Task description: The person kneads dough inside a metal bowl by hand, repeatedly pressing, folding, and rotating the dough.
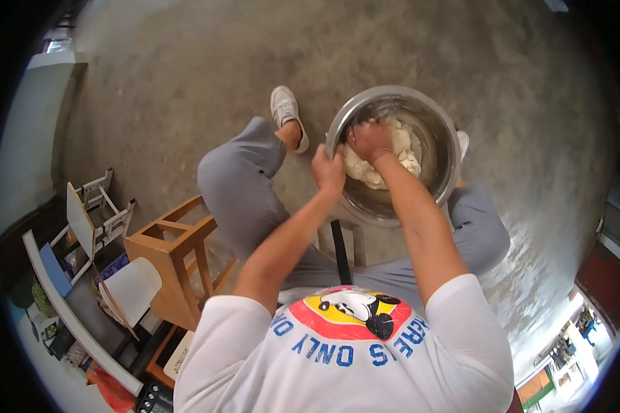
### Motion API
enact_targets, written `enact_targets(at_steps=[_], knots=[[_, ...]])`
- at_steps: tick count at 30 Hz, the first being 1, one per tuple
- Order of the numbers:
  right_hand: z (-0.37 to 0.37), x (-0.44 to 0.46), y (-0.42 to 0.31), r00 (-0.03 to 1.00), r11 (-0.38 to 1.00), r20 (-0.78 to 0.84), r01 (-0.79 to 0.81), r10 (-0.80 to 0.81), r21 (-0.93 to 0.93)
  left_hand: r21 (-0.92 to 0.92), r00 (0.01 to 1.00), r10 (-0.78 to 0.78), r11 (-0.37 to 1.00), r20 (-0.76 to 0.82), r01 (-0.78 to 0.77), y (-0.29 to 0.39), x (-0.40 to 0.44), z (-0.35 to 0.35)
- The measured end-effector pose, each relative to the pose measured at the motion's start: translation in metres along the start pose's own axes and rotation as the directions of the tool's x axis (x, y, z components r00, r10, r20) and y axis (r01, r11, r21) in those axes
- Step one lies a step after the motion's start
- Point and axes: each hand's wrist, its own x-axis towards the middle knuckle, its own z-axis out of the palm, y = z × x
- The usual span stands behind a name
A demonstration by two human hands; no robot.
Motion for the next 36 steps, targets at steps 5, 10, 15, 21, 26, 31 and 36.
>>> enact_targets(at_steps=[5,10,15,21,26,31,36], knots=[[-0.037,-0.033,0.005,0.987,0.990,0.094,0.121,-0.127,0.068,-0.092,0.998,-0.052,0.995,-0.025,0.050,-0.010,-0.012,0.009],[-0.069,-0.118,-0.009,0.997,0.995,0.076,-0.034,0.026,0.094,-0.027,0.986,-0.163,0.986,-0.018,0.163,-0.013,-0.008,0.011],[-0.062,-0.145,-0.001,0.953,0.975,-0.226,0.217,-0.201,0.045,-0.004,0.993,-0.122,0.993,0.012,0.122,-0.011,-0.016,0.014],[-0.020,-0.127,0.015,0.860,0.918,-0.355,0.396,-0.367,0.010,-0.063,0.986,-0.164,0.984,0.018,0.165,-0.002,-0.018,0.015],[-0.004,-0.071,0.016,0.950,0.963,-0.200,0.259,-0.240,0.073,-0.092,0.996,-0.086,0.992,0.014,0.087,-0.011,-0.017,0.017],[0.009,-0.036,0.019,0.974,0.990,-0.185,0.137,-0.127,0.039,-0.069,0.999,0.018,0.997,-0.048,-0.022,-0.007,-0.017,0.019],[-0.016,-0.033,0.009,0.991,0.996,-0.119,0.070,-0.062,0.064,-0.118,0.996,-0.085,0.989,-0.004,0.084,-0.001,-0.015,0.018]])
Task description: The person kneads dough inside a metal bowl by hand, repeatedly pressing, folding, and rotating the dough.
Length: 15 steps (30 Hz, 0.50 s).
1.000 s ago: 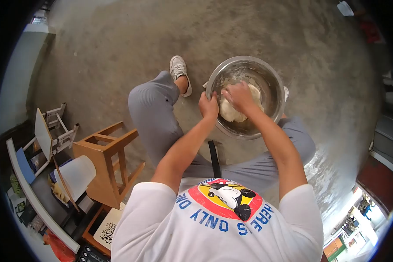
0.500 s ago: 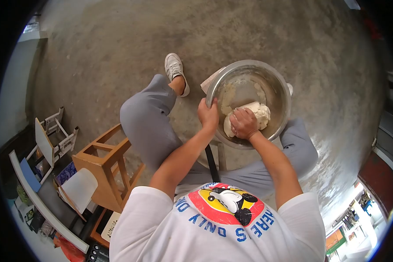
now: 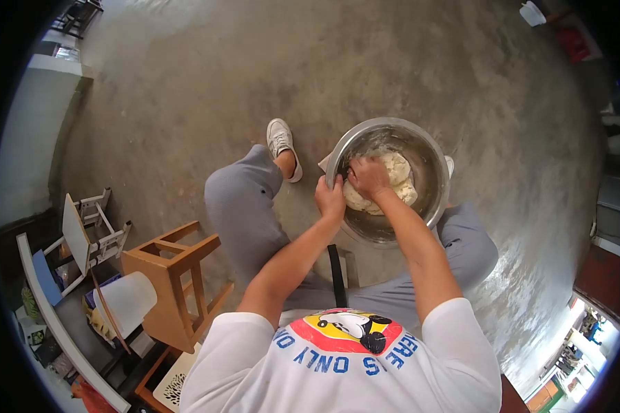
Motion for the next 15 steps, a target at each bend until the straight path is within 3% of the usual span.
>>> enact_targets(at_steps=[2,3,5,7,8,10,11,14,15], knots=[[-0.015,-0.015,0.004,0.977,0.972,-0.209,0.093,-0.047,0.215,0.049,0.997,-0.081,0.995,-0.013,0.082,-0.004,-0.015,-0.004],[-0.029,-0.027,0.008,0.959,0.971,-0.281,0.089,-0.024,0.221,0.076,0.991,-0.130,0.988,-0.030,0.131,-0.005,-0.019,-0.005],[-0.060,-0.055,0.016,0.933,0.977,-0.317,-0.117,0.170,0.181,0.122,0.982,-0.178,0.975,-0.070,0.186,-0.008,-0.018,-0.004],[-0.052,-0.082,0.042,0.845,0.912,-0.345,-0.393,0.408,0.116,0.163,0.976,-0.183,0.966,-0.116,0.200,-0.012,-0.011,-0.002],[-0.048,-0.084,0.049,0.770,0.806,-0.240,-0.557,0.591,0.200,0.182,0.992,-0.096,0.977,-0.081,0.110,-0.009,-0.001,-0.004],[-0.032,-0.089,0.069,0.514,0.488,0.016,-0.823,0.858,0.292,0.211,0.997,0.072,0.975,0.000,-0.071,-0.004,0.025,-0.012],[-0.022,-0.086,0.086,0.537,0.395,0.218,-0.790,0.815,0.468,0.189,0.995,0.080,0.978,0.062,-0.091,-0.005,0.032,-0.010],[0.031,-0.057,0.116,0.595,0.274,0.352,-0.713,0.722,0.646,0.118,0.966,0.111,0.983,0.231,-0.141,-0.009,0.053,-0.002],[0.022,-0.047,0.110,0.620,0.341,0.383,-0.737,0.684,0.584,0.124,0.971,0.142,0.978,0.191,-0.167,-0.009,0.051,0.000]])
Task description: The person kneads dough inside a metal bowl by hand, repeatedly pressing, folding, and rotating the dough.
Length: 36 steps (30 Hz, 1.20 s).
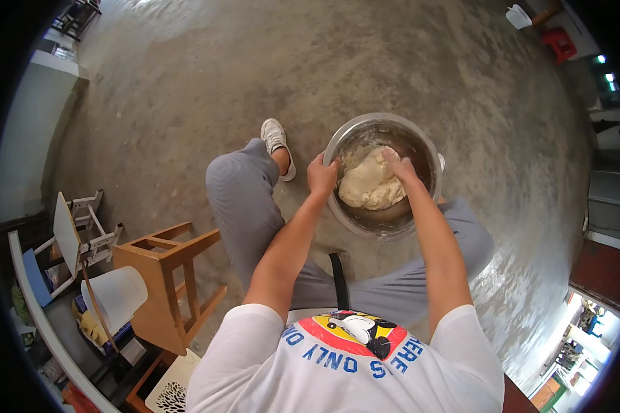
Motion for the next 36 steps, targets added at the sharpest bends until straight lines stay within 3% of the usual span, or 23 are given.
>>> enact_targets(at_steps=[5,8,11,14,18,21,24,27,30,33,36], knots=[[-0.001,-0.020,-0.083,0.984,0.925,0.168,0.016,0.052,-0.380,0.027,0.993,0.012,1.000,-0.118,-0.009,0.022,-0.020,-0.002],[0.004,-0.024,-0.092,0.993,0.872,0.053,-0.067,0.106,-0.485,0.008,0.994,-0.102,0.995,-0.027,0.103,0.027,-0.022,-0.006],[0.005,-0.027,-0.078,0.999,0.898,-0.032,-0.043,0.032,-0.438,0.020,0.991,-0.122,0.992,-0.051,0.123,0.037,-0.025,-0.008],[-0.010,-0.065,-0.091,0.984,0.915,-0.081,0.114,-0.157,-0.386,-0.060,0.993,-0.103,0.993,-0.060,0.100,0.025,-0.023,-0.002],[-0.006,-0.098,-0.082,0.825,0.846,-0.328,0.295,-0.460,-0.443,-0.104,0.989,-0.112,0.989,-0.091,0.102,0.026,-0.026,0.002],[0.005,-0.122,-0.076,0.756,0.783,-0.389,0.254,-0.527,-0.568,-0.110,0.984,-0.059,0.993,-0.171,0.040,0.018,-0.019,0.008],[-0.017,-0.114,-0.069,0.907,0.783,-0.050,0.332,-0.418,-0.526,-0.049,0.970,0.025,0.998,-0.242,-0.038,0.010,-0.018,0.010],[-0.019,-0.103,-0.069,0.799,0.709,-0.077,0.480,-0.597,-0.517,-0.091,0.974,-0.036,0.996,-0.225,0.016,0.019,-0.028,0.008],[-0.018,-0.095,-0.089,0.965,0.930,0.118,0.260,-0.236,-0.260,-0.145,0.978,-0.127,0.984,-0.168,0.103,0.023,-0.040,0.006],[-0.010,-0.112,-0.103,0.943,0.929,0.083,0.331,-0.321,-0.165,-0.138,0.978,-0.124,0.985,-0.170,0.101,0.027,-0.044,0.004],[0.002,-0.144,-0.106,0.912,0.727,0.163,0.399,-0.376,-0.559,-0.145,0.977,-0.108,0.986,-0.183,0.082,0.024,-0.046,0.006]])
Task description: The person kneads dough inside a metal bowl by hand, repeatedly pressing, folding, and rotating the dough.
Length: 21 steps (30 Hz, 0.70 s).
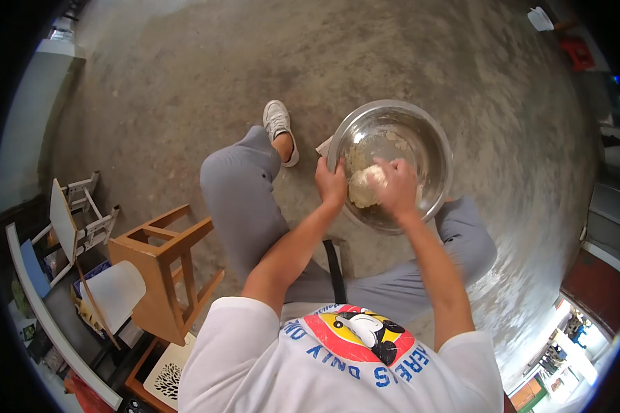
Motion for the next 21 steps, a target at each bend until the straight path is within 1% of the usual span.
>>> enact_targets(at_steps=[1,2,3,5,9,10,11,13,14,17,20,21], knots=[[0.012,-0.008,0.000,0.983,0.990,-0.143,0.098,-0.112,-0.102,-0.016,1.000,-0.007,1.000,-0.007,0.007,0.000,0.000,0.002],[0.032,-0.017,0.004,0.935,0.962,-0.270,0.177,-0.230,-0.207,-0.024,1.000,-0.015,1.000,-0.012,0.015,-0.002,-0.002,0.001],[0.049,-0.019,0.007,0.857,0.918,-0.377,0.236,-0.351,-0.319,0.017,0.998,0.051,0.999,-0.041,-0.051,-0.006,-0.002,0.002],[0.068,-0.010,0.009,0.826,0.900,-0.390,0.289,-0.406,-0.327,0.105,0.977,0.192,0.978,-0.092,-0.182,-0.013,-0.001,0.005],[0.089,0.037,0.022,0.769,0.868,-0.406,0.404,-0.493,-0.288,0.050,0.993,0.119,0.992,-0.026,-0.117,-0.007,-0.003,0.003],[0.078,0.054,0.017,0.759,0.867,-0.421,0.414,-0.496,-0.276,0.019,0.995,0.096,0.995,-0.009,-0.096,-0.005,-0.005,0.003],[0.075,0.065,0.016,0.783,0.876,-0.396,0.407,-0.480,-0.257,-0.013,0.997,0.081,0.997,0.006,-0.081,-0.002,-0.005,0.002],[0.070,0.088,0.016,0.815,0.888,-0.355,0.401,-0.458,-0.226,0.032,0.997,0.079,0.996,0.017,-0.080,0.001,-0.002,0.002],[0.068,0.100,0.016,0.812,0.879,-0.350,0.384,-0.468,-0.283,0.059,0.997,0.069,0.996,0.025,-0.070,0.001,-0.007,-0.001],[0.064,0.132,0.010,0.867,0.930,-0.349,0.293,-0.356,-0.222,0.052,0.995,0.088,0.995,0.048,-0.090,0.008,-0.008,-0.003],[0.060,0.133,0.004,0.871,0.931,-0.368,0.226,-0.325,-0.287,0.015,0.991,0.127,0.992,0.039,-0.127,0.010,-0.007,-0.002],[0.063,0.128,0.003,0.887,0.940,-0.349,0.217,-0.303,-0.264,0.051,0.991,0.129,0.990,0.019,-0.130,0.005,-0.008,-0.002]])
